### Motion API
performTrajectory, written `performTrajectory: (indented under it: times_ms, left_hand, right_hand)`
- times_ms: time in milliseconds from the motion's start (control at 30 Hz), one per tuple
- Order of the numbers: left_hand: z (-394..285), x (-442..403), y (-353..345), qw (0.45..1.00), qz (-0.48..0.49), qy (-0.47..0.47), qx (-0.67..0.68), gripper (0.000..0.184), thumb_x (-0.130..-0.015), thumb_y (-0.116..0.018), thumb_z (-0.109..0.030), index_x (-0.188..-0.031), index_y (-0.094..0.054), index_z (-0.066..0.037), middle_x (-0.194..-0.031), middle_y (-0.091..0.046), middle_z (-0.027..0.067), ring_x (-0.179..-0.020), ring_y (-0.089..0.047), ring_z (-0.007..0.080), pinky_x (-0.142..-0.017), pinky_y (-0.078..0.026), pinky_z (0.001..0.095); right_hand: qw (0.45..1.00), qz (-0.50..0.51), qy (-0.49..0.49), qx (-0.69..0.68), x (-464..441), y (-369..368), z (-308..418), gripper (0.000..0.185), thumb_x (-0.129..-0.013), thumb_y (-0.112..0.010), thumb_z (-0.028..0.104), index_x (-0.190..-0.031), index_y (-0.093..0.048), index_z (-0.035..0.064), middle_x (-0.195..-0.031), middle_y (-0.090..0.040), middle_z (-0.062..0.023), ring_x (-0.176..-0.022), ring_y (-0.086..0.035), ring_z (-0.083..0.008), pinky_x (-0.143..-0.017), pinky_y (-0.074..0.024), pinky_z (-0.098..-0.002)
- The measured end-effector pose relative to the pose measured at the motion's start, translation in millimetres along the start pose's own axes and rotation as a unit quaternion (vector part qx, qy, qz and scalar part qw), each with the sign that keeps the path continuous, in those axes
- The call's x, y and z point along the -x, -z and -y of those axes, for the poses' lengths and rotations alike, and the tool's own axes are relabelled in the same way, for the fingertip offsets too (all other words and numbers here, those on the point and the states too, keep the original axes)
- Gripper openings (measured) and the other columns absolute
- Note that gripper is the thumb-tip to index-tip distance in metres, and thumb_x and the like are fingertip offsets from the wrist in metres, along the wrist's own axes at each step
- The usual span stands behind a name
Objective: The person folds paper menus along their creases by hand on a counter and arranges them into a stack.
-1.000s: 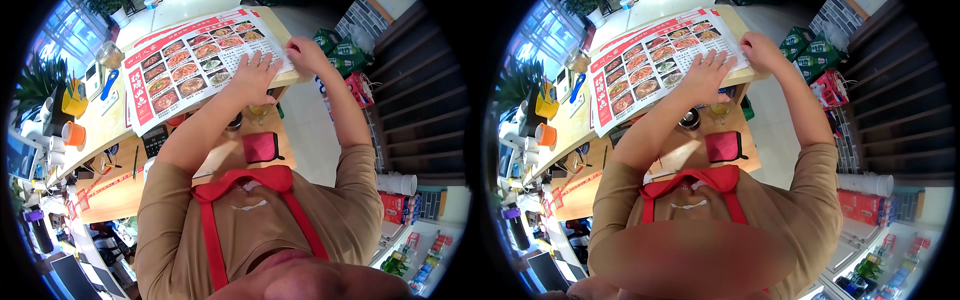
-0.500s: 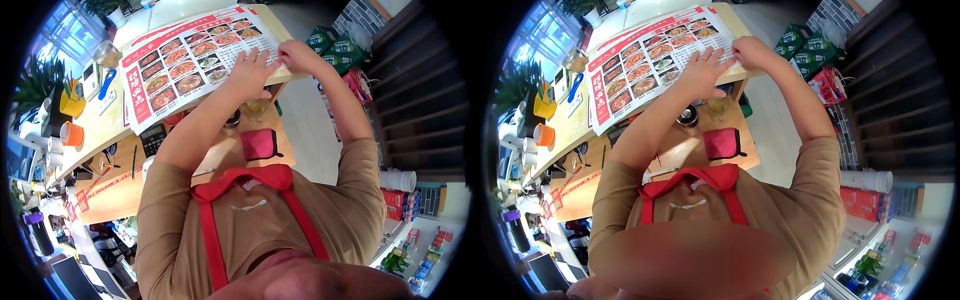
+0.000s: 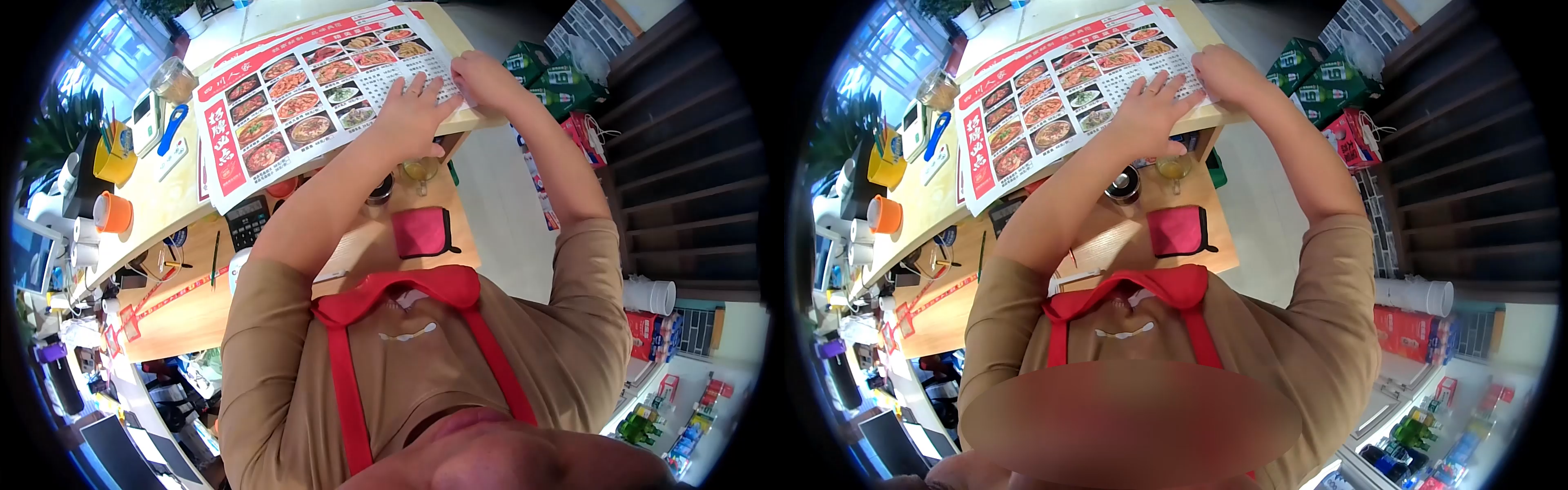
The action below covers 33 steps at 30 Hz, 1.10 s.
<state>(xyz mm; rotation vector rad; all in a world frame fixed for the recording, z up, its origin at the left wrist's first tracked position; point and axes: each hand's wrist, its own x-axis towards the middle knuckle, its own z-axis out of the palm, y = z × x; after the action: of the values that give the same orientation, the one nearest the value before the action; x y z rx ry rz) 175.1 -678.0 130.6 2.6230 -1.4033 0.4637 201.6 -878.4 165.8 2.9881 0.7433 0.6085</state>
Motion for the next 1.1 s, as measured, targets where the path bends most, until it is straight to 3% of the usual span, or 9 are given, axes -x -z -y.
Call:
performTrajectory:
  times_ms: [100,300,400,600,700,900,1000,1100]
  left_hand:
    - [1.0,-0.7,-0.9,1.0,0.003,-0.002,0.002,0.087,-0.065,-0.075,-0.038,-0.138,-0.032,-0.023,-0.141,-0.031,0.0163,-0.132,-0.027,0.0359,-0.106,-0.022,0.0511]
    - [-0.3,-0.8,1.5,1.0,0.022,0.0,-0.016,0.089,-0.065,-0.074,-0.04,-0.14,-0.029,-0.022,-0.143,-0.029,0.0166,-0.132,-0.026,0.0356,-0.106,-0.021,0.0508]
    - [-1.6,-1.0,5.0,1.0,0.028,0.002,-0.014,0.089,-0.066,-0.074,-0.04,-0.14,-0.029,-0.022,-0.143,-0.029,0.0165,-0.132,-0.026,0.0355,-0.106,-0.022,0.0511]
    - [-2.1,0.2,3.7,1.0,0.024,0.004,-0.013,0.089,-0.066,-0.074,-0.04,-0.14,-0.029,-0.022,-0.143,-0.029,0.0165,-0.133,-0.026,0.0354,-0.106,-0.021,0.0512]
    - [-1.4,-0.9,5.0,0.999,0.035,0.003,-0.014,0.089,-0.066,-0.074,-0.04,-0.14,-0.029,-0.022,-0.143,-0.028,0.0163,-0.133,-0.025,0.0354,-0.106,-0.021,0.0512]
    - [-2.0,-0.1,2.4,1.0,0.016,0.004,-0.007,0.089,-0.065,-0.075,-0.039,-0.139,-0.03,-0.022,-0.143,-0.028,0.0165,-0.133,-0.026,0.0356,-0.106,-0.021,0.0509]
    - [-1.7,-1.9,4.6,0.999,0.035,0.005,-0.005,0.089,-0.065,-0.075,-0.039,-0.139,-0.03,-0.021,-0.143,-0.028,0.0166,-0.133,-0.025,0.0357,-0.106,-0.021,0.051]
    - [-1.2,-0.4,2.2,1.0,0.017,0.001,-0.012,0.089,-0.065,-0.075,-0.039,-0.139,-0.03,-0.021,-0.143,-0.028,0.0168,-0.132,-0.026,0.0357,-0.106,-0.021,0.0511]
  right_hand:
    - [0.993,0.12,-0.007,-0.019,2.0,9.1,0.7,0.011,-0.071,-0.061,0.01,-0.077,-0.06,0.0017,-0.078,-0.059,-0.0173,-0.076,-0.055,-0.0357,-0.067,-0.0446,-0.042]
    - [1.0,0.008,0.014,0.004,0.9,-6.4,-6.4,0.011,-0.071,-0.062,0.011,-0.078,-0.06,0.0023,-0.078,-0.059,-0.0171,-0.077,-0.055,-0.0361,-0.067,-0.0448,-0.0428]
    - [0.993,0.117,0.003,0.012,2.0,5.2,0.0,0.01,-0.072,-0.061,0.011,-0.078,-0.06,0.0025,-0.079,-0.059,-0.0171,-0.077,-0.056,-0.0362,-0.068,-0.0449,-0.0422]
    - [1.0,0.0,-0.005,0.01,1.3,-1.5,-3.0,0.01,-0.073,-0.059,0.011,-0.079,-0.061,0.0027,-0.078,-0.059,-0.0176,-0.077,-0.056,-0.0356,-0.07,-0.0449,-0.0418]
    - [0.992,0.115,-0.005,-0.044,3.3,13.7,-1.0,0.011,-0.073,-0.059,0.012,-0.079,-0.061,0.0026,-0.077,-0.058,-0.0174,-0.076,-0.056,-0.0356,-0.07,-0.0449,-0.0417]
    - [1.0,-0.013,-0.009,0.009,2.2,-4.2,-5.1,0.01,-0.073,-0.059,0.012,-0.077,-0.061,0.0035,-0.077,-0.059,-0.0161,-0.076,-0.056,-0.0351,-0.07,-0.045,-0.0419]
    - [0.994,0.103,-0.017,-0.026,2.7,10.3,1.6,0.01,-0.074,-0.058,0.011,-0.078,-0.061,0.0027,-0.077,-0.059,-0.0164,-0.078,-0.056,-0.0354,-0.07,-0.0449,-0.042]
    - [0.997,0.06,-0.021,-0.045,7.3,12.0,7.0,0.01,-0.075,-0.057,0.01,-0.079,-0.061,0.0025,-0.079,-0.059,-0.0164,-0.078,-0.055,-0.0356,-0.07,-0.0449,-0.042]
